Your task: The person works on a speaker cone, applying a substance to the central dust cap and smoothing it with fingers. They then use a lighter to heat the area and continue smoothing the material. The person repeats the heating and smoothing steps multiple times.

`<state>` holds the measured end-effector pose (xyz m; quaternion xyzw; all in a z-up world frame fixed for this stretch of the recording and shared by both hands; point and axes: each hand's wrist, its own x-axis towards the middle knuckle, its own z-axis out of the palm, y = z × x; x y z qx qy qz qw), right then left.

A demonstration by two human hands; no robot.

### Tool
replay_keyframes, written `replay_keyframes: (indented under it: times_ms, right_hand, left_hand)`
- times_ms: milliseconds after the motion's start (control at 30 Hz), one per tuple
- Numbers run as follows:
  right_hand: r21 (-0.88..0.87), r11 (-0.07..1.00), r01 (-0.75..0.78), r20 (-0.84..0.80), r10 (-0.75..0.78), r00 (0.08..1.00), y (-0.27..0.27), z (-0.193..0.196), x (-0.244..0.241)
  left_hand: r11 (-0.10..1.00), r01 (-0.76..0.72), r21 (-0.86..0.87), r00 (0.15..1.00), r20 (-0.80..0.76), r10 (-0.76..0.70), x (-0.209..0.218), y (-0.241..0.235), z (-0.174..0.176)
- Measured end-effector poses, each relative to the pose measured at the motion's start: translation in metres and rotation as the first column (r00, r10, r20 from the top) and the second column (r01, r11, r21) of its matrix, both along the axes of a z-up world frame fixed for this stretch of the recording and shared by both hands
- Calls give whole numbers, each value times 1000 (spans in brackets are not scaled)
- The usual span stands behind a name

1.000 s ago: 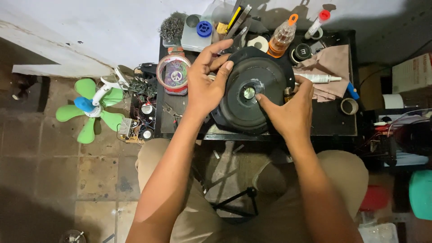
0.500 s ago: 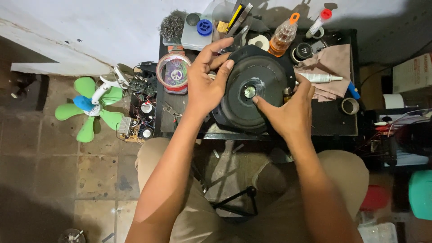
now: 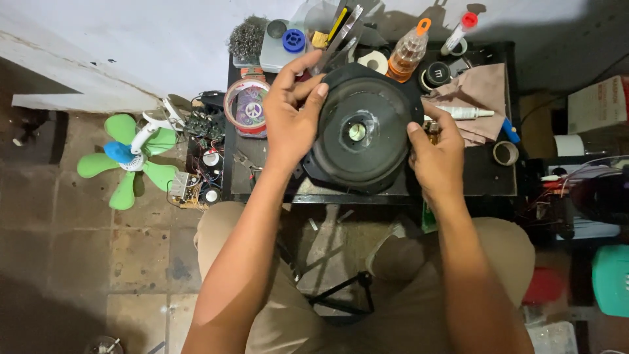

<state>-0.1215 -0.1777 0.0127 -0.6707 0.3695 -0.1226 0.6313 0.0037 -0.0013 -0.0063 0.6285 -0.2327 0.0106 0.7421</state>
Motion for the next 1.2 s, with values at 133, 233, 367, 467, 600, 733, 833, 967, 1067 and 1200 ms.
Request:
replay_keyframes:
  times_ms: [133, 233, 367, 467, 600, 733, 833, 967, 1067, 1200]
  right_hand:
    - [25, 999, 47, 42, -48, 998, -4, -7, 1]
    - [9, 1000, -22, 184, 20, 983, -10, -13, -6]
    - [18, 1000, -18, 186, 14, 983, -11, -11, -9]
    - [10, 1000, -17, 126, 15, 992, -11, -12, -10]
    - [-79, 996, -51, 75, 57, 996, -16, -13, -9]
    - [-409, 907, -100, 19, 119, 993, -25, -17, -14]
    - [-692, 722, 5, 162, 148, 976, -27, -20, -22]
    - [-560, 826, -56, -22, 53, 998, -39, -10, -28]
    - [-512, 846, -152, -151, 86, 985, -54, -17, -34]
    - [-190, 801, -568, -575, 378, 726, -38, 7, -37]
  left_hand:
    - [999, -24, -47, 996, -82, 20, 5, 1, -11]
    - [994, -4, -113, 979, -201, -19, 6, 4, -13]
    - [997, -7, -80, 987, -158, -6, 3, 4, -11]
    - [999, -10, -49, 987, -161, 2, 3, 0, -14]
    - [999, -35, -12, 984, -175, 33, 2, -3, -13]
    - [998, -43, 36, 986, -157, 48, 1, -7, -6]
    - [996, -65, 60, 988, -136, 72, 2, -7, -8]
    - [997, -67, 40, 990, -122, 71, 3, -8, -12]
    - [997, -75, 28, 991, -110, 78, 6, -9, -18]
    - [992, -125, 21, 980, -152, 127, 12, -12, -24]
